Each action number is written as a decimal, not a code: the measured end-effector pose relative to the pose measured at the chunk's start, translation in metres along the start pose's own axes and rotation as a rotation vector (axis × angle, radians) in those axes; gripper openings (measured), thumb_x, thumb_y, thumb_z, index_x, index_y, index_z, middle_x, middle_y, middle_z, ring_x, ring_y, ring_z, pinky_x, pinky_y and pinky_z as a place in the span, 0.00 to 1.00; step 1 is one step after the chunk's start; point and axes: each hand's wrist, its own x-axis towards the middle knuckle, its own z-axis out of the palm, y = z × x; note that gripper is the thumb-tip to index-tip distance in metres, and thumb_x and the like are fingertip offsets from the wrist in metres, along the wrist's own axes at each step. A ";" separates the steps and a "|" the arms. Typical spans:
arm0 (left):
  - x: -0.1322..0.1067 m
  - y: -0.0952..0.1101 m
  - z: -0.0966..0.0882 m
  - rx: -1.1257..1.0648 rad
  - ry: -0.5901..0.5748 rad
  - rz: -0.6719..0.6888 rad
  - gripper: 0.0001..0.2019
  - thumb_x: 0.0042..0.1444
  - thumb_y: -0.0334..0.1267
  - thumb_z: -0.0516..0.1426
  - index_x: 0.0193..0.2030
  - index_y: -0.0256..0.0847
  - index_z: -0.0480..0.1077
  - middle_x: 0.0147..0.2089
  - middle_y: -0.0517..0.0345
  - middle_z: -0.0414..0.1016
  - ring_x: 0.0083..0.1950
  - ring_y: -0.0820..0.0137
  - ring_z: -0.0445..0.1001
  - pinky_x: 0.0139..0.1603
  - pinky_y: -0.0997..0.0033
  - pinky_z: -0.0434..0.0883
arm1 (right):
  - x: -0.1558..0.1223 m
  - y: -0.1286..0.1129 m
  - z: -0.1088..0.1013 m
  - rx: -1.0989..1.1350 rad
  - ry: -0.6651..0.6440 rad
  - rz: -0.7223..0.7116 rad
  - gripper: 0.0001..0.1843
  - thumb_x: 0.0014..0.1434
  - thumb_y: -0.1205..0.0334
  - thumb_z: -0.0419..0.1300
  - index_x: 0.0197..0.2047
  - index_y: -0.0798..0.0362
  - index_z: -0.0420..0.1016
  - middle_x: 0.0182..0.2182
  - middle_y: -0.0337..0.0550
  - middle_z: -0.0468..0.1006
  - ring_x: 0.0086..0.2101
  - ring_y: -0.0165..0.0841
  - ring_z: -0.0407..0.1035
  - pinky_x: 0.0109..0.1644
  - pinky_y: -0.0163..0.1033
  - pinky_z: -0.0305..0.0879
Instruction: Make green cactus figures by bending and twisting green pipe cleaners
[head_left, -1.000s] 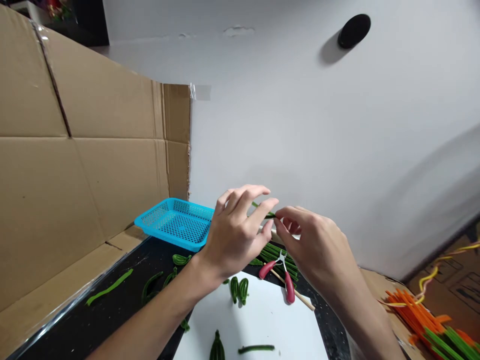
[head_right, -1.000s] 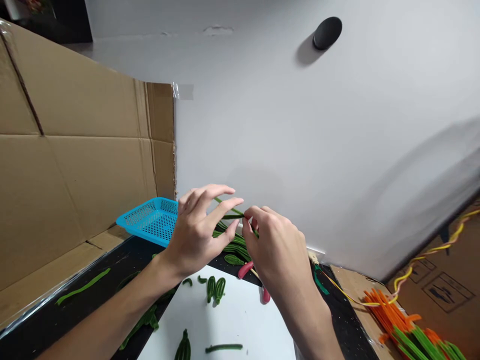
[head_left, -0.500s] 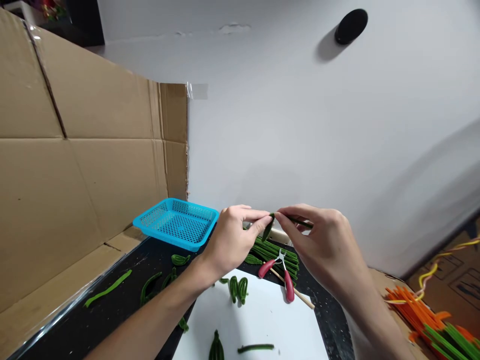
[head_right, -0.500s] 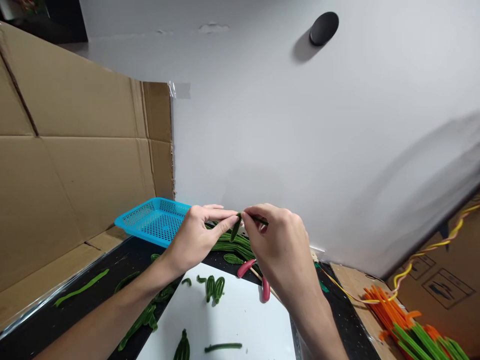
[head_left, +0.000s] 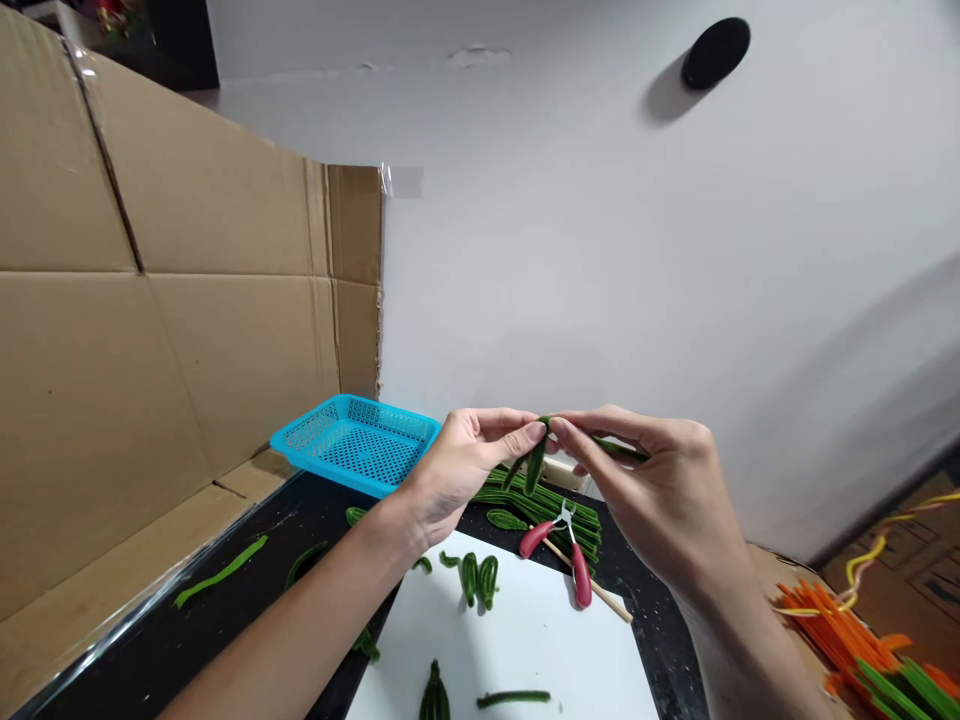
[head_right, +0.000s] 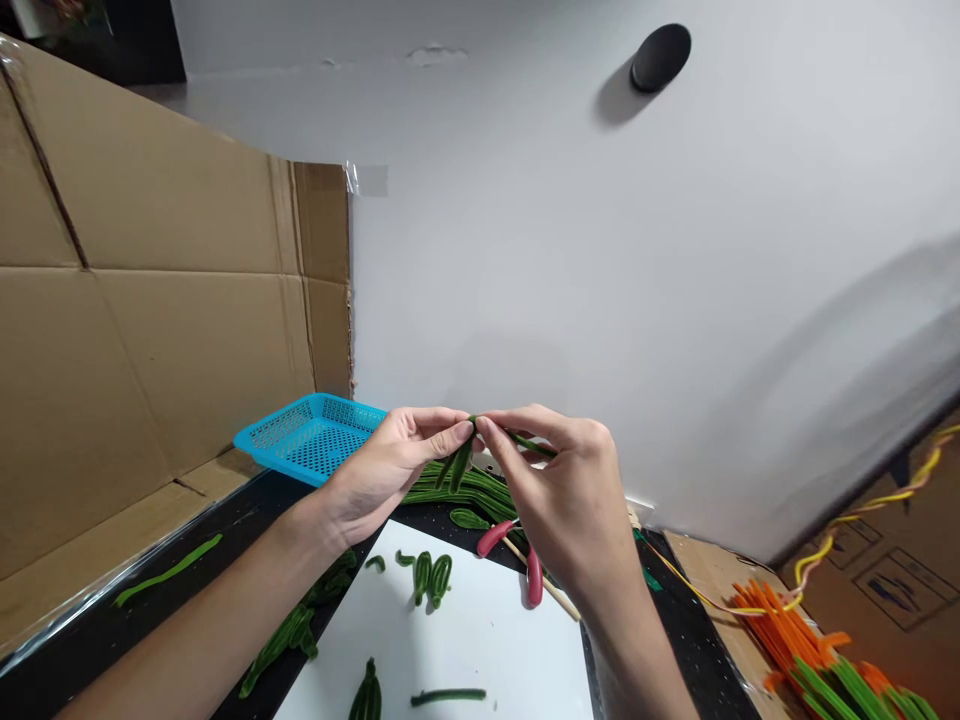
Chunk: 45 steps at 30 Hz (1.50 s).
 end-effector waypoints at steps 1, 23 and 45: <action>0.000 0.000 0.001 -0.029 0.005 0.002 0.13 0.56 0.47 0.73 0.42 0.41 0.87 0.40 0.50 0.86 0.42 0.66 0.82 0.48 0.66 0.75 | -0.001 0.000 0.002 -0.010 0.004 -0.014 0.12 0.66 0.54 0.66 0.39 0.50 0.91 0.30 0.45 0.86 0.28 0.36 0.79 0.30 0.39 0.72; -0.005 0.007 0.015 -0.180 0.175 0.076 0.13 0.48 0.47 0.76 0.31 0.42 0.83 0.28 0.62 0.73 0.30 0.75 0.63 0.32 0.73 0.65 | 0.005 0.010 0.022 0.872 -0.336 0.315 0.14 0.65 0.49 0.70 0.39 0.51 0.89 0.34 0.47 0.85 0.35 0.36 0.80 0.43 0.42 0.79; -0.008 0.019 0.007 0.500 0.261 0.438 0.08 0.63 0.43 0.67 0.40 0.42 0.84 0.39 0.55 0.85 0.39 0.67 0.79 0.43 0.66 0.74 | 0.007 0.012 0.013 0.693 -0.031 0.119 0.06 0.60 0.58 0.75 0.36 0.51 0.88 0.25 0.39 0.80 0.25 0.30 0.72 0.31 0.38 0.73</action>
